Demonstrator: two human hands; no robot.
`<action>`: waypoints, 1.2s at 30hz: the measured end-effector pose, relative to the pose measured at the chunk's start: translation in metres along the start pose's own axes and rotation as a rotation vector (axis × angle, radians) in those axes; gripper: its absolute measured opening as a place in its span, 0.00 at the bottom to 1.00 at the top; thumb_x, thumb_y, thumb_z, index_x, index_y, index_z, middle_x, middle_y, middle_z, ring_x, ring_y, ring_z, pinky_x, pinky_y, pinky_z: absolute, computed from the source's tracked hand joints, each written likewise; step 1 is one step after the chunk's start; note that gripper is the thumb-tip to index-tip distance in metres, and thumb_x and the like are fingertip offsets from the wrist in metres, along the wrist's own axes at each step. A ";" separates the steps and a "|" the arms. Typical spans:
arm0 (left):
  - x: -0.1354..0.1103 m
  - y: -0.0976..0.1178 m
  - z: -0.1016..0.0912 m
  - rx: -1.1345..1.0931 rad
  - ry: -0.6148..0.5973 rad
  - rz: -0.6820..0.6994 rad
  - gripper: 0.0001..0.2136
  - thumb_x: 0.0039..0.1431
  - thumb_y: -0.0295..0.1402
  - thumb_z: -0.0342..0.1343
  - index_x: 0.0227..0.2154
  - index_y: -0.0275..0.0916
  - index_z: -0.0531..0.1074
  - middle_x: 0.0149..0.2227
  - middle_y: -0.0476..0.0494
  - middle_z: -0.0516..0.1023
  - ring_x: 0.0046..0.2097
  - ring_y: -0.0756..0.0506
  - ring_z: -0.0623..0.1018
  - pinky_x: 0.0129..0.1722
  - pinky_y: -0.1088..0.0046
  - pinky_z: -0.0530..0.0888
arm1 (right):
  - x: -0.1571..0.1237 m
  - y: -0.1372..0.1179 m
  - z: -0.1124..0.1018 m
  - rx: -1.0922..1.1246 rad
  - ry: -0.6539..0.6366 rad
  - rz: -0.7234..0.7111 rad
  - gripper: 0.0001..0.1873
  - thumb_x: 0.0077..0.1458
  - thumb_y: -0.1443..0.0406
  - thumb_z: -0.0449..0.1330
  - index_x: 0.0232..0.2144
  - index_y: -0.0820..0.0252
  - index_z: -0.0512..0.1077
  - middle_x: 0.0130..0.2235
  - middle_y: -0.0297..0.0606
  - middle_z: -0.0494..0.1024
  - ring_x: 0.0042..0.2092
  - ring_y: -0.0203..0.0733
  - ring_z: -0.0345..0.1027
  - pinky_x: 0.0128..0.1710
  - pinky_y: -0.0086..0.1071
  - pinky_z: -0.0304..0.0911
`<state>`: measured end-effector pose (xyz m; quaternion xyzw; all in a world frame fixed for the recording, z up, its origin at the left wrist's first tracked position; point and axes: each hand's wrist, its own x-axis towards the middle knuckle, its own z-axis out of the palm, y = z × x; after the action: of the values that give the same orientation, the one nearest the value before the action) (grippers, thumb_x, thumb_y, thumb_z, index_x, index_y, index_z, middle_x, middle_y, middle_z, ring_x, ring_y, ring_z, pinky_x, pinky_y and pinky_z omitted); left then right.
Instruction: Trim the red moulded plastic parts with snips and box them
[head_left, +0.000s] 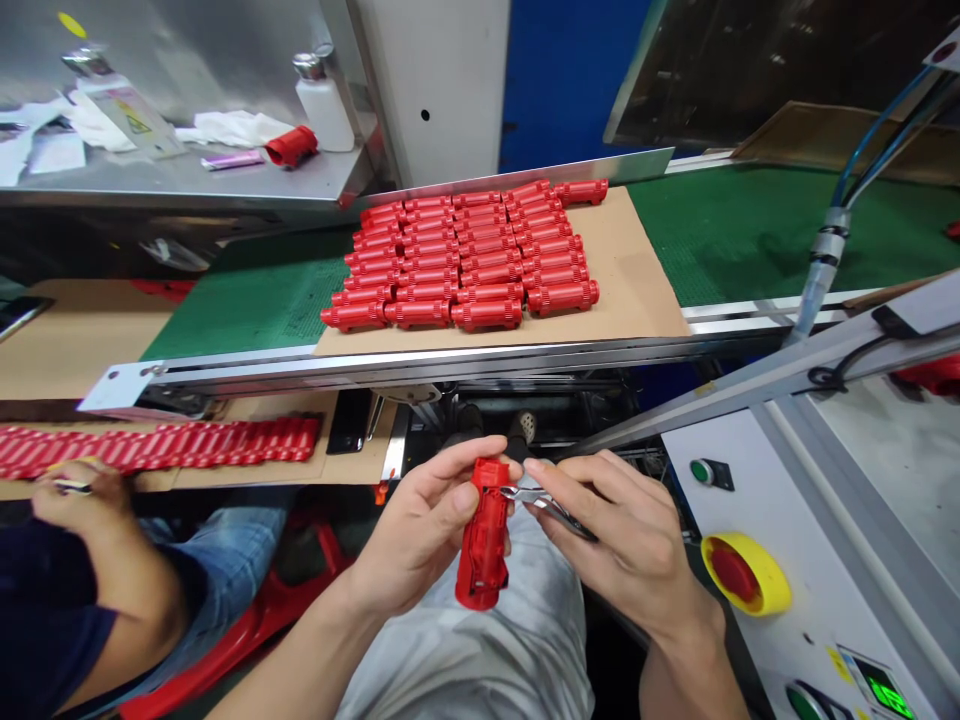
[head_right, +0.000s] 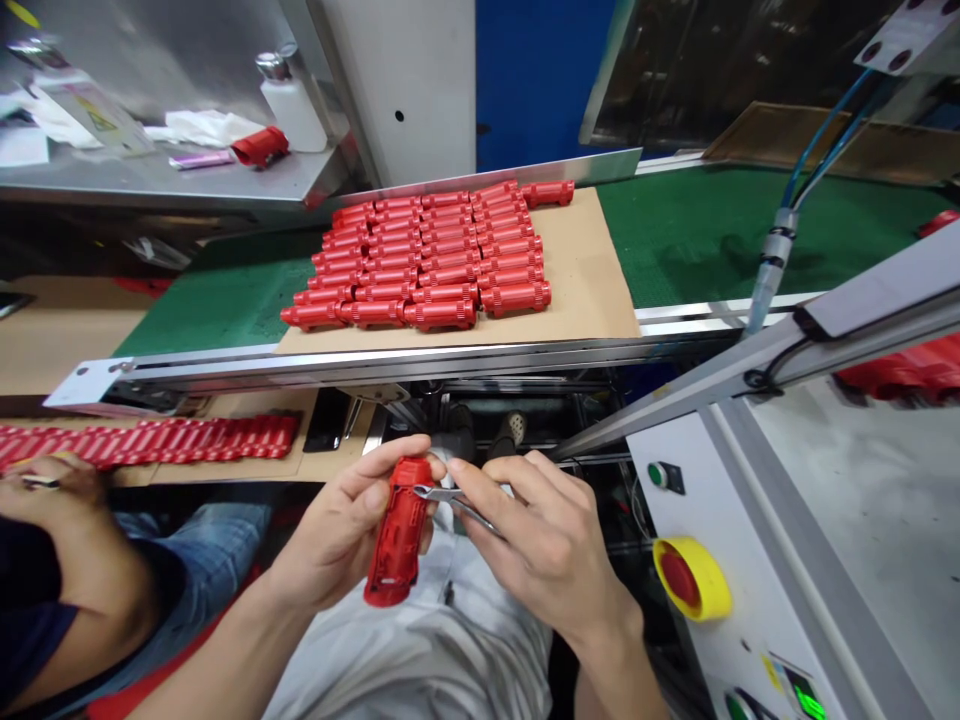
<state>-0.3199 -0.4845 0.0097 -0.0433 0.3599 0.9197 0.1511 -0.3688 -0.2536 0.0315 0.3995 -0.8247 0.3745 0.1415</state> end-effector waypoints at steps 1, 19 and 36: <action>0.000 0.000 0.000 0.000 -0.002 0.001 0.18 0.68 0.38 0.66 0.60 0.48 0.80 0.55 0.36 0.86 0.37 0.46 0.87 0.39 0.70 0.86 | 0.001 -0.001 -0.001 -0.010 -0.005 -0.001 0.29 0.63 0.75 0.69 0.65 0.59 0.74 0.44 0.41 0.81 0.42 0.42 0.71 0.42 0.39 0.67; 0.002 0.000 -0.002 0.001 -0.006 -0.042 0.20 0.67 0.40 0.67 0.61 0.47 0.80 0.51 0.35 0.87 0.34 0.45 0.87 0.34 0.70 0.85 | 0.000 0.007 0.000 0.057 -0.026 -0.012 0.30 0.65 0.74 0.69 0.66 0.57 0.73 0.45 0.39 0.82 0.42 0.40 0.73 0.44 0.38 0.69; 0.004 -0.001 -0.002 -0.062 -0.005 -0.063 0.21 0.66 0.41 0.69 0.60 0.45 0.80 0.54 0.34 0.85 0.42 0.44 0.86 0.36 0.71 0.86 | -0.017 0.013 0.015 0.225 0.168 0.147 0.29 0.62 0.72 0.72 0.62 0.47 0.78 0.43 0.36 0.83 0.38 0.37 0.77 0.38 0.33 0.75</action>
<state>-0.3241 -0.4840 0.0074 -0.0569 0.3294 0.9253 0.1793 -0.3672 -0.2502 0.0060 0.3185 -0.7898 0.5061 0.1364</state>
